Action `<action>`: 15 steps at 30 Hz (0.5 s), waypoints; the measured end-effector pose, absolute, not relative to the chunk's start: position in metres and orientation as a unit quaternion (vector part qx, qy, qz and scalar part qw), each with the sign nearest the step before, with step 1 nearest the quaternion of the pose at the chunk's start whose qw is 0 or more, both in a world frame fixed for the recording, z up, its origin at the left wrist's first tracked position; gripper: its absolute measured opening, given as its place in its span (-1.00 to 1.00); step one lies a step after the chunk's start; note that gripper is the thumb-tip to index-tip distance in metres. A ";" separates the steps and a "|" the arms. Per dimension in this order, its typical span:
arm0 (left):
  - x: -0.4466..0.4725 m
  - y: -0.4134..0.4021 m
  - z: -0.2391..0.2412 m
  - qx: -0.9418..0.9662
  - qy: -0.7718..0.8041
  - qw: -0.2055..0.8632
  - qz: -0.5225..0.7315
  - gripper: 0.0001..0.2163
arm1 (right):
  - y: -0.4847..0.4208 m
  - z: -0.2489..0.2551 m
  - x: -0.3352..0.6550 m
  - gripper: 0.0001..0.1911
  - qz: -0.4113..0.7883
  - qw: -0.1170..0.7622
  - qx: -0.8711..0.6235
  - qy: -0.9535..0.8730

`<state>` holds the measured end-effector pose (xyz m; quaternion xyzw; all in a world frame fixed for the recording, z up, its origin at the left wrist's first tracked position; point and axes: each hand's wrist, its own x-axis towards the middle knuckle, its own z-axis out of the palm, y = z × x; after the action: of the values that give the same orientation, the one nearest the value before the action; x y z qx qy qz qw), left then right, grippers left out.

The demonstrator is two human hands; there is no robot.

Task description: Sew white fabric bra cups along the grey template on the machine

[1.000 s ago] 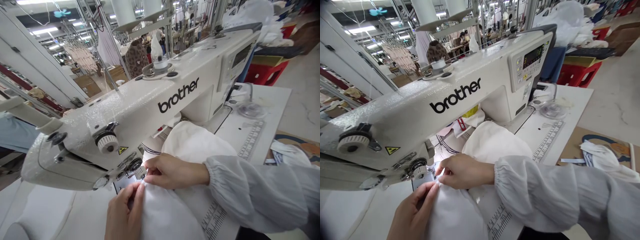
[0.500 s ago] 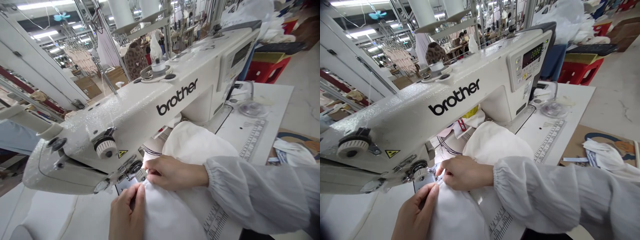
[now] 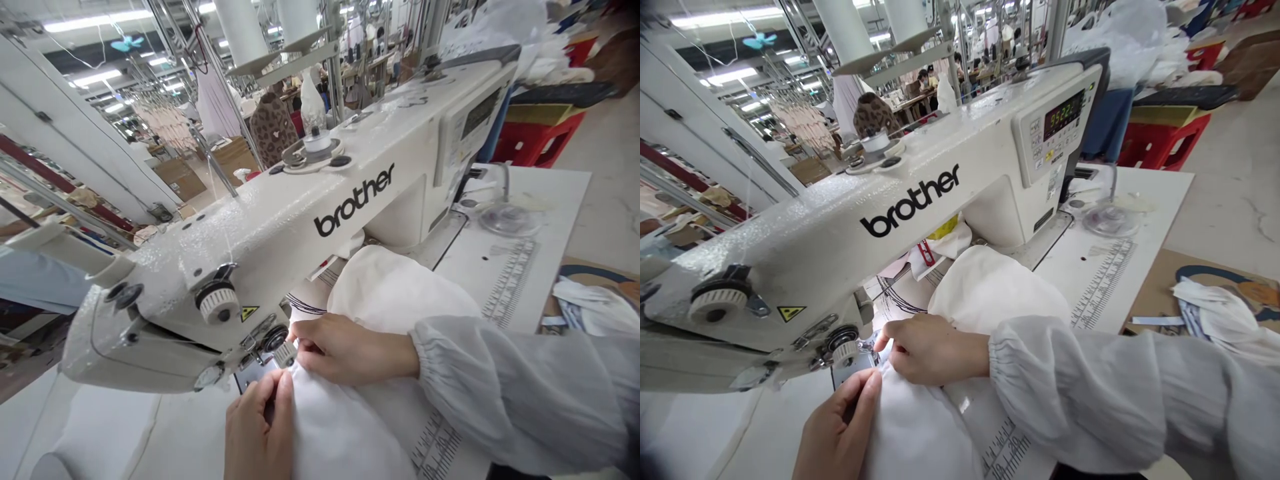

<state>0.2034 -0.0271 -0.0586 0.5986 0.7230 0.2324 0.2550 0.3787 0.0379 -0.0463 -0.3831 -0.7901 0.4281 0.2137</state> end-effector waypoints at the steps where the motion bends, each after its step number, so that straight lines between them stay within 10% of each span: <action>1: 0.203 -0.027 -0.058 0.600 0.721 0.256 0.235 -0.63 | 0.039 -0.047 0.379 -0.72 0.427 0.213 -0.382 -0.791; 15: 0.198 -0.028 -0.060 0.614 0.717 0.186 0.273 -0.70 | 0.050 -0.042 0.387 -0.84 0.282 0.256 -0.426 -0.820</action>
<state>0.1977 -0.0280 -0.0596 0.6142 0.7165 0.2732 0.1863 0.3872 0.0505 -0.0422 -0.4264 -0.8205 0.2818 0.2562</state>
